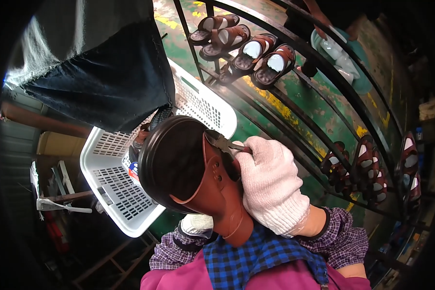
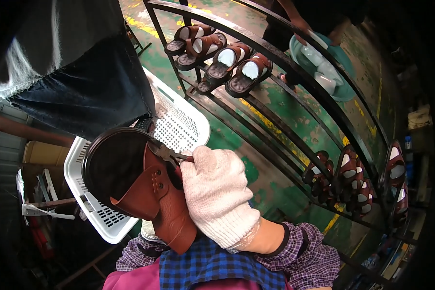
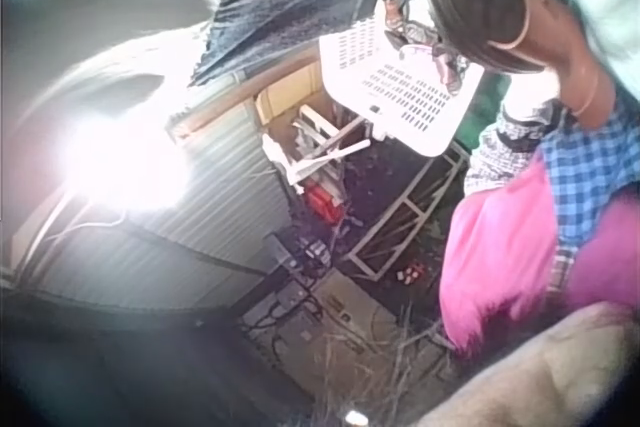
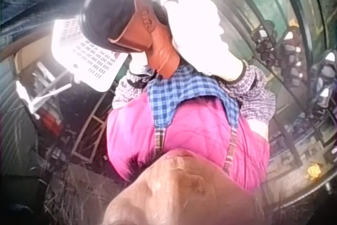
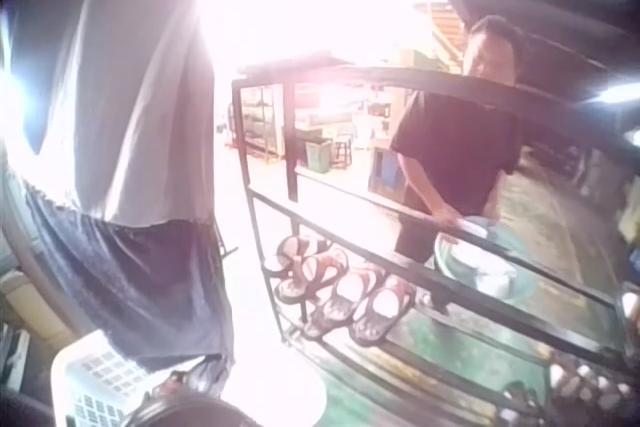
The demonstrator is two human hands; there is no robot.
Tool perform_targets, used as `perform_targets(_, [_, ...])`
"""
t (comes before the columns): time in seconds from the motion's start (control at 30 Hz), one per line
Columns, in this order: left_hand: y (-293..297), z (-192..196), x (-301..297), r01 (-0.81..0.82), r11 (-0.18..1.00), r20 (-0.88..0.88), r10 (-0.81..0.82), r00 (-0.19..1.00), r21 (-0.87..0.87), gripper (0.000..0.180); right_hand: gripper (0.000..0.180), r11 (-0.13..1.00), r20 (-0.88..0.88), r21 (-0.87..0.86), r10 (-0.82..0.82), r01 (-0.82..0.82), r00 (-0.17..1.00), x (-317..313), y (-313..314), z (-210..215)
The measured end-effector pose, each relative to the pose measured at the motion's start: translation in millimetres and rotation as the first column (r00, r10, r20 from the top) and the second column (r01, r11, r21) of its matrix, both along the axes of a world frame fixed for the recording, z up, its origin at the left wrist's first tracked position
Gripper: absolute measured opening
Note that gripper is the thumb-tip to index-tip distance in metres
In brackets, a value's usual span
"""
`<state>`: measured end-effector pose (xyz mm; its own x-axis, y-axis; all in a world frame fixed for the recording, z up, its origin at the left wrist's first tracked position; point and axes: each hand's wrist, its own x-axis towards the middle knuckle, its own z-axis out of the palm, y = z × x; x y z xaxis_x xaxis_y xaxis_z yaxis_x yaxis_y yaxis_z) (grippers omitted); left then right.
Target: Trimming excess material and inspecting sandals in a factory environment.
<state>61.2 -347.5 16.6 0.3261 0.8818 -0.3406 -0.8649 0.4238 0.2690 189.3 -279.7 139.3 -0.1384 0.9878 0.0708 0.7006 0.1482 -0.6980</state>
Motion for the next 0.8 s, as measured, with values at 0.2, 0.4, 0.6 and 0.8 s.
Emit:
perform_targets(0.2, [9,1,-4,0.015,1.0,-0.029,-0.015,0.999,-0.011,0.064,0.016,0.958,0.206,0.08,0.253,-0.274,0.945,9,0,-1])
perform_targets(0.4, [8,-1,-8,0.04,0.999,-0.058,-0.041,0.997,-0.019,0.064,0.027,0.933,0.253,-0.079,0.36,-0.352,0.898,11,-1,8])
perform_targets(0.6, [9,-1,1,0.064,0.998,-0.087,-0.065,0.994,-0.02,0.064,0.036,0.853,0.087,-0.065,0.522,-0.518,0.849,23,3,12])
perform_targets(0.8, [2,-1,3,0.082,0.996,-0.122,-0.085,0.989,-0.03,0.064,0.038,0.746,-0.112,-0.321,0.582,-0.583,0.806,29,8,26])
